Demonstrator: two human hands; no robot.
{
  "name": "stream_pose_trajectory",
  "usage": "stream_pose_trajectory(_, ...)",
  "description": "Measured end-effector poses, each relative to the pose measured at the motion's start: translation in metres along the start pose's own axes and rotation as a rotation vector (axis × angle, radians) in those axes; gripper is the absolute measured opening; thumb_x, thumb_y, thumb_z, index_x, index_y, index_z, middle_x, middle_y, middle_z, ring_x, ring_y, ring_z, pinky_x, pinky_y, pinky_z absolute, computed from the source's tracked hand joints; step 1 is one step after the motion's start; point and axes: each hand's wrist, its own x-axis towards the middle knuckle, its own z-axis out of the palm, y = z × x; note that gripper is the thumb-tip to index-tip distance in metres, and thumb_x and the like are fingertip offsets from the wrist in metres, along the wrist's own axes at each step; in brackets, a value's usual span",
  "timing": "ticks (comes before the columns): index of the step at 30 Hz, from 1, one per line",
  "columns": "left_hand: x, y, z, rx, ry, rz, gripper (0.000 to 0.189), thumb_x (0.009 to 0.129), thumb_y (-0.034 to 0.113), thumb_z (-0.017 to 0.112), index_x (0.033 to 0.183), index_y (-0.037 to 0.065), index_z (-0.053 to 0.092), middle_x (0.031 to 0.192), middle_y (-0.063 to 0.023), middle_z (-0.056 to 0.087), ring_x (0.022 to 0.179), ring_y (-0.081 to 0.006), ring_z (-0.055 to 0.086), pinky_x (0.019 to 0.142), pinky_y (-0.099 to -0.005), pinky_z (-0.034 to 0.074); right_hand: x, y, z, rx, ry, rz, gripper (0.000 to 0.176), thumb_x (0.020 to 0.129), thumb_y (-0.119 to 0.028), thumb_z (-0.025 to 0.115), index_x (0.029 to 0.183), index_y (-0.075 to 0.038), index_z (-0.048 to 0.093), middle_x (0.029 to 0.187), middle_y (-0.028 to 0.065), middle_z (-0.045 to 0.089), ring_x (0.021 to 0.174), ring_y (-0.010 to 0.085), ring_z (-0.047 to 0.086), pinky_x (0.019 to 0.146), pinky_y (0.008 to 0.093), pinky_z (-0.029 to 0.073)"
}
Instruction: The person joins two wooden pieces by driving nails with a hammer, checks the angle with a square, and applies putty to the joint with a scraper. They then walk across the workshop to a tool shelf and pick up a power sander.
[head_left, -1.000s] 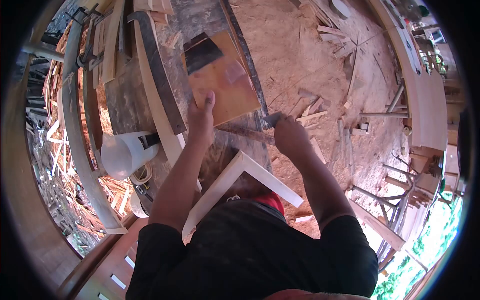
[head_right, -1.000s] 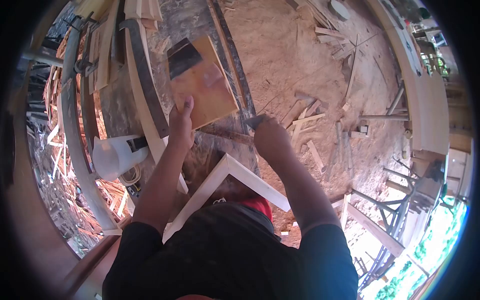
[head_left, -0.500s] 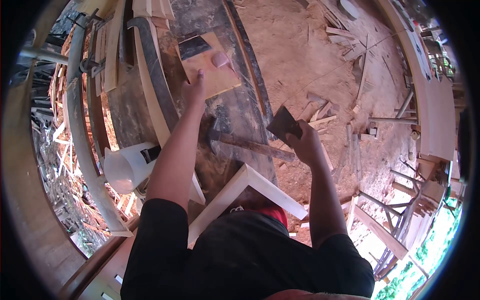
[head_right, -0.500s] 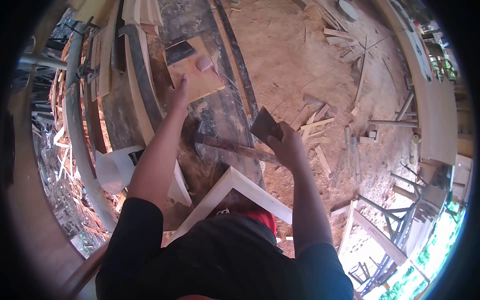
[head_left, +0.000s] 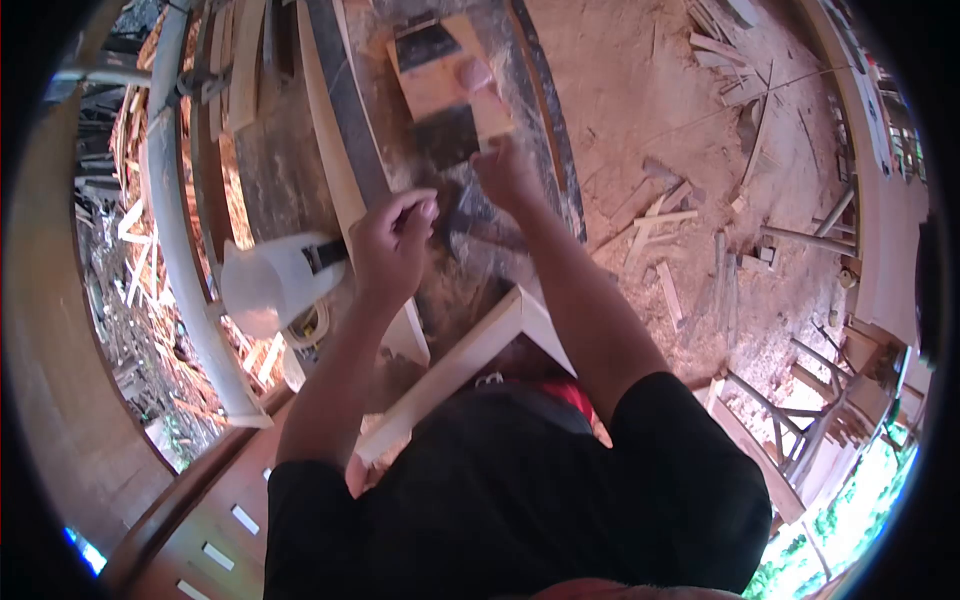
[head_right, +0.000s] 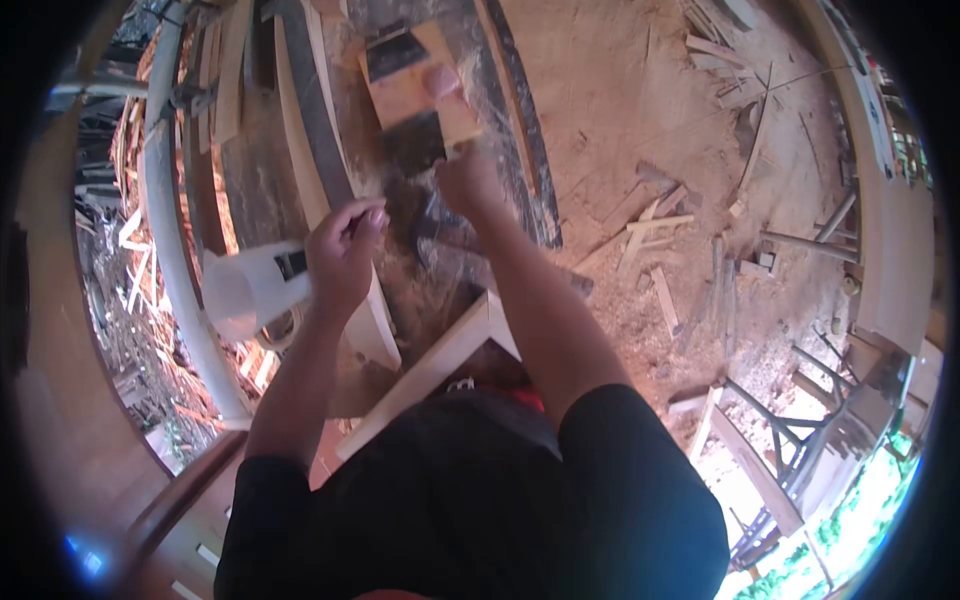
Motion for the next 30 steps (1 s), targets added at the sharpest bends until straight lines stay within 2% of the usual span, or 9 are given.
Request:
stream_pose_trajectory(2,-0.049,-0.023,-0.026,0.226,0.023,0.089,0.017,0.097,0.015,0.074,0.105,0.001,0.075,0.093,-0.0136,0.075,0.082,-0.0217,0.074,0.075,-0.0313,0.057,-0.022,0.000,-0.015,-0.295,0.109,-0.122,0.039,0.093,-0.025,0.070,0.122,0.001,0.068,0.098,0.0181,0.076,0.092,0.0266,0.075,0.079,0.0370,0.059)
stream_pose_trajectory(7,-0.186,-0.075,-0.066,0.361,0.069,-0.041,0.014,0.094,0.015,0.076,0.099,0.002,0.075,0.090,-0.0141,0.073,0.077,-0.0218,0.073,0.068,-0.0330,0.057,-0.123,0.033,-0.093,-0.397,0.021,-0.108,0.028,0.092,-0.017,0.060,0.113,-0.002,0.072,0.094,0.0250,0.074,0.096,0.0429,0.073,0.085,0.0489,0.057)
stream_pose_trajectory(10,-0.254,-0.106,-0.078,0.369,-0.139,-0.241,0.033,0.087,0.025,0.083,0.111,0.005,0.072,0.106,-0.0153,0.072,0.092,-0.0267,0.073,0.079,-0.0402,0.058,-0.181,0.081,-0.132,-0.570,-0.065,-0.030,0.035,0.090,-0.014,0.069,0.123,-0.003,0.069,0.112,0.0189,0.074,0.105,0.0332,0.072,0.093,0.0438,0.057)
stream_pose_trajectory(16,-0.294,-0.133,-0.076,0.604,-0.340,-0.242,0.073,0.080,0.046,0.083,0.136,0.008,0.056,0.129,-0.0198,0.063,0.125,-0.0420,0.058,0.103,-0.0574,0.047,-0.217,0.097,-0.142,-0.922,0.161,-0.418,0.052,0.086,-0.010,0.070,0.136,-0.008,0.057,0.140,0.0195,0.060,0.130,0.0393,0.058,0.109,0.0530,0.046)
stream_pose_trajectory(19,-0.289,-0.131,-0.078,0.731,-0.497,-0.290,0.069,0.085,0.048,0.077,0.137,0.009,0.055,0.129,-0.0239,0.062,0.122,-0.0443,0.060,0.103,-0.0564,0.047,-0.191,0.109,-0.134,-1.014,0.143,-0.305,0.050,0.088,-0.011,0.070,0.136,-0.011,0.057,0.134,0.0170,0.064,0.129,0.0391,0.059,0.108,0.0579,0.045)
stream_pose_trajectory(20,-0.286,-0.126,-0.078,0.767,-0.502,-0.295,0.062,0.086,0.046,0.075,0.133,0.009,0.058,0.126,-0.0235,0.063,0.118,-0.0437,0.061,0.100,-0.0559,0.049,-0.172,0.106,-0.126,-0.999,-0.062,0.107,0.047,0.089,-0.013,0.070,0.135,-0.013,0.058,0.131,0.0138,0.066,0.129,0.0387,0.059,0.105,0.0600,0.046)
stream_pose_trajectory(22,-0.280,-0.122,-0.063,0.813,-0.528,-0.326,0.051,0.088,0.041,0.071,0.126,0.009,0.062,0.119,-0.0228,0.066,0.110,-0.0425,0.065,0.095,-0.0549,0.052,-0.179,0.093,-0.121,-0.960,-0.022,0.040,0.042,0.092,-0.016,0.066,0.133,-0.013,0.058,0.135,0.0137,0.064,0.127,0.0391,0.061,0.106,0.0610,0.044)
stream_pose_trajectory(28,-0.291,-0.166,-0.066,0.885,-0.240,0.252,0.026,0.089,0.030,0.065,0.102,0.008,0.070,0.094,-0.0148,0.069,0.086,-0.0397,0.069,0.074,-0.0548,0.055,-0.152,0.085,-0.118,-0.854,0.106,-0.079,0.040,0.090,-0.020,0.074,0.127,-0.012,0.062,0.128,0.0165,0.066,0.124,0.0398,0.063,0.101,0.0582,0.047)
stream_pose_trajectory(30,-0.282,-0.189,-0.066,0.897,-0.179,0.260,0.027,0.089,0.031,0.066,0.104,0.009,0.070,0.097,-0.0144,0.070,0.087,-0.0397,0.070,0.075,-0.0539,0.056,-0.148,0.082,-0.111,-0.872,0.154,-0.124,0.038,0.090,-0.022,0.072,0.125,-0.010,0.063,0.128,0.0174,0.065,0.122,0.0404,0.063,0.102,0.0580,0.046)
